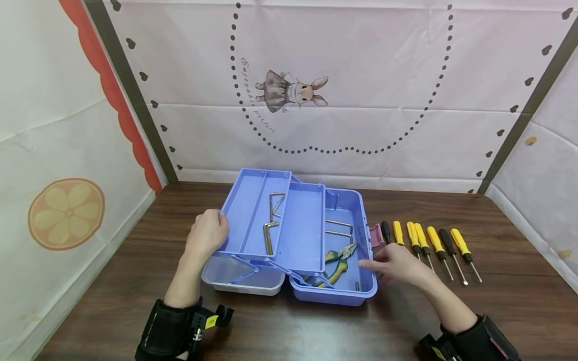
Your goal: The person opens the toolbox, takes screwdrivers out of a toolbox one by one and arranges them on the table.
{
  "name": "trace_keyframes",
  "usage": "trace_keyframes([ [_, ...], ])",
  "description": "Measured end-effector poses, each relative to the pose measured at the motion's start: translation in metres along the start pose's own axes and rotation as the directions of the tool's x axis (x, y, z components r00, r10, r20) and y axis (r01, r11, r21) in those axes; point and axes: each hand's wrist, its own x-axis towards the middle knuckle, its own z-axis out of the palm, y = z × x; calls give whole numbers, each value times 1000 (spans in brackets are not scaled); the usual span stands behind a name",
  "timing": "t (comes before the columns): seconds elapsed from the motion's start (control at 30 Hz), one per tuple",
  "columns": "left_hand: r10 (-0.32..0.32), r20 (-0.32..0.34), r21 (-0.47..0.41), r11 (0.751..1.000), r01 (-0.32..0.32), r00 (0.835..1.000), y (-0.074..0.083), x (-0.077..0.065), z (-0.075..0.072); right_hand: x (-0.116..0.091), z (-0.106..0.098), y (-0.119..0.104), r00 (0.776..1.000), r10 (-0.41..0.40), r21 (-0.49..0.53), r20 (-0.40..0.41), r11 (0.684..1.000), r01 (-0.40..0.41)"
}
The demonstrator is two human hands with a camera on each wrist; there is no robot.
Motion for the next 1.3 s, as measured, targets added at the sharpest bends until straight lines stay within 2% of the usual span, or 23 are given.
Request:
trace_keyframes([
  [0.13,0,4,-1,1000,0,1000,2,0,-1,1,5,1,999,-46,93,16,995,44],
  [0.33,1,3,4,1000,-1,1000,0,0,1,3,9,6,999,-27,199,27,980,21],
  [0.8,27,-4,6,1000,-27,1000,-4,-3,2,3,13,10,999,-44,220,11,975,40],
  [0.93,54,35,-42,998,-52,998,-8,-3,-3,3,14,9,1000,-26,204,-1,979,25],
  [1.0,46,79,-115,993,-36,996,-12,-2,-7,2,14,8,1000,-17,200,-8,980,18],
  [1.1,49,148,-243,970,-12,988,-23,0,-14,2,15,7,1000,-12,202,-18,979,16],
  [1.17,60,181,-289,957,-5,982,-32,1,-16,2,15,7,1000,-15,206,-20,978,19],
  [1.2,69,190,-281,960,-13,979,-37,1,-17,2,15,7,1000,-20,209,-20,978,24],
  [1.3,123,212,-166,982,-88,969,-51,-2,-15,3,16,8,1000,-25,213,-18,977,28],
])
